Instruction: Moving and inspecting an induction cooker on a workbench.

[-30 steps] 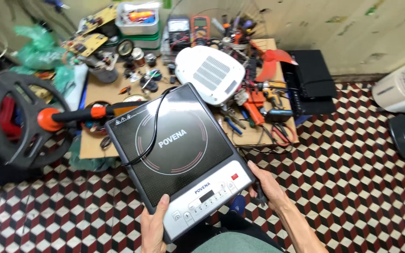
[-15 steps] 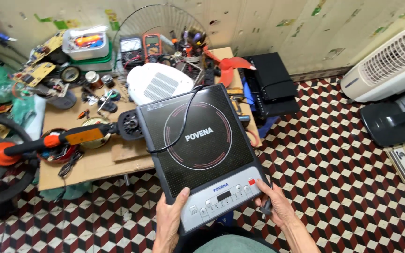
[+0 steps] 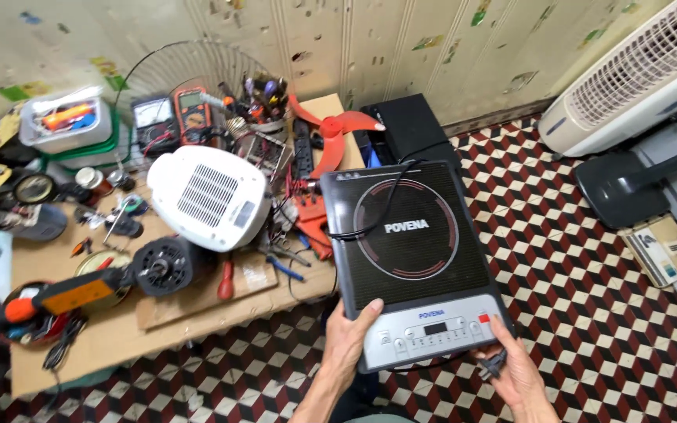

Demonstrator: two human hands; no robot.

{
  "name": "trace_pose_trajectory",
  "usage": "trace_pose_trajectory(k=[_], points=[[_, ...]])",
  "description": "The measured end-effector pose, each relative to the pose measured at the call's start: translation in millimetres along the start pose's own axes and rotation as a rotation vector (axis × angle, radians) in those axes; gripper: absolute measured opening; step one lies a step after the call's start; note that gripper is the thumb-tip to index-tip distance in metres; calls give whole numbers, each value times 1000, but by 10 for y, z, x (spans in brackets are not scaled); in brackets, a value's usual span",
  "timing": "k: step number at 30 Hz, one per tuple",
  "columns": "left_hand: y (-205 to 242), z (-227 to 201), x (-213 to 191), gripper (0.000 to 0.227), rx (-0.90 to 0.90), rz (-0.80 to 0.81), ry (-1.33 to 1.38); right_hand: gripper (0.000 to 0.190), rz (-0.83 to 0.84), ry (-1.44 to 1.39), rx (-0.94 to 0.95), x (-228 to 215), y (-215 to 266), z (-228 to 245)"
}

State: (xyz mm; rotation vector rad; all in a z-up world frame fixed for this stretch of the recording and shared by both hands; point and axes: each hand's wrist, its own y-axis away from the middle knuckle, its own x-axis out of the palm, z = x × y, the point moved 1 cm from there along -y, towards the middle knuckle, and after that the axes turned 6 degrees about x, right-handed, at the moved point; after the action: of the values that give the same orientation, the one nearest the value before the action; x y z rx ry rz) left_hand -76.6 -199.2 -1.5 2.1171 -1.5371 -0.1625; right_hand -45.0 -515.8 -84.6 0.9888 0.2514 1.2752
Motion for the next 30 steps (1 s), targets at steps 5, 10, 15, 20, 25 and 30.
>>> trace_pose_trajectory(k=[5, 10, 15, 20, 25, 30], points=[[-726, -188, 516, 61, 33, 145, 91, 42, -94, -32, -97, -78, -373, 560], [-1443, -228, 914, 60, 3, 247, 99, 37, -148, -5, -147, 39, -695, 1102], [-2208, -95, 1220, 58, -9, 242, 153, 35, -109, 3, -197, 187, -1215, 1590], [-2916, -72, 1581, 61, -101, 181, 279, 37, -35, 20, -130, 108, -2150, 2083], [-3727, -35, 1997, 64, -170, 83, 287, 41, -44, 5, -22, 271, -3040, 2694], [-4487, -20, 2164, 67, -244, -38, 212, 38, 21, 32, 107, 106, -4306, 2817]])
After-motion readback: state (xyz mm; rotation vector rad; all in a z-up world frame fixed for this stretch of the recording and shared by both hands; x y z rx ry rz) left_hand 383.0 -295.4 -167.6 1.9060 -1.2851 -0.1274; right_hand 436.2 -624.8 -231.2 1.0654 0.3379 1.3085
